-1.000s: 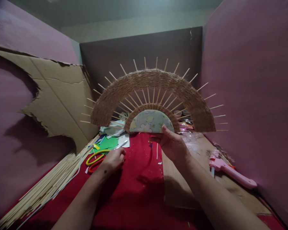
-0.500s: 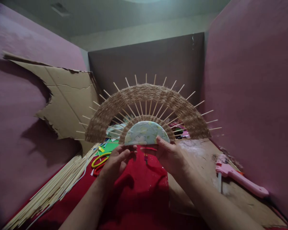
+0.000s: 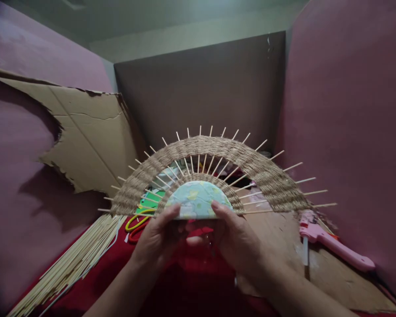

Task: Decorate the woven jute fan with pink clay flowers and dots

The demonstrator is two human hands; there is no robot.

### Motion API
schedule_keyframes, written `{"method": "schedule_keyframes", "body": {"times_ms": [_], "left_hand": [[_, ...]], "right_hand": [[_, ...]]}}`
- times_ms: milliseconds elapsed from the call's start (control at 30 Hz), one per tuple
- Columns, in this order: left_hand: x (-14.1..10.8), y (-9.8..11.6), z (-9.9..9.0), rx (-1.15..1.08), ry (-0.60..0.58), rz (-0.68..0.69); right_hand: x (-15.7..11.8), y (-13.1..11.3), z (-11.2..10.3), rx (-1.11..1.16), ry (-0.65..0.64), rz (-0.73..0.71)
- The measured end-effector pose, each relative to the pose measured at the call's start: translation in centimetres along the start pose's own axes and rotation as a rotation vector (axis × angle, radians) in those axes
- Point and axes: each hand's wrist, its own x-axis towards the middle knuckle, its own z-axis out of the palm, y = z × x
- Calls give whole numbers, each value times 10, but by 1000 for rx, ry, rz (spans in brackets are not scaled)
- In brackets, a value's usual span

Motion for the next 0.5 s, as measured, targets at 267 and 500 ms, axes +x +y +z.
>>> {"method": "schedule_keyframes", "body": {"times_ms": [267, 500], "left_hand": [[-6, -22, -42, 503, -239, -73], [32, 39, -100, 1777, 76, 229]], "right_hand": [[-12, 18, -27, 76, 289, 34], [-2, -7, -37, 133, 330, -63]]}}
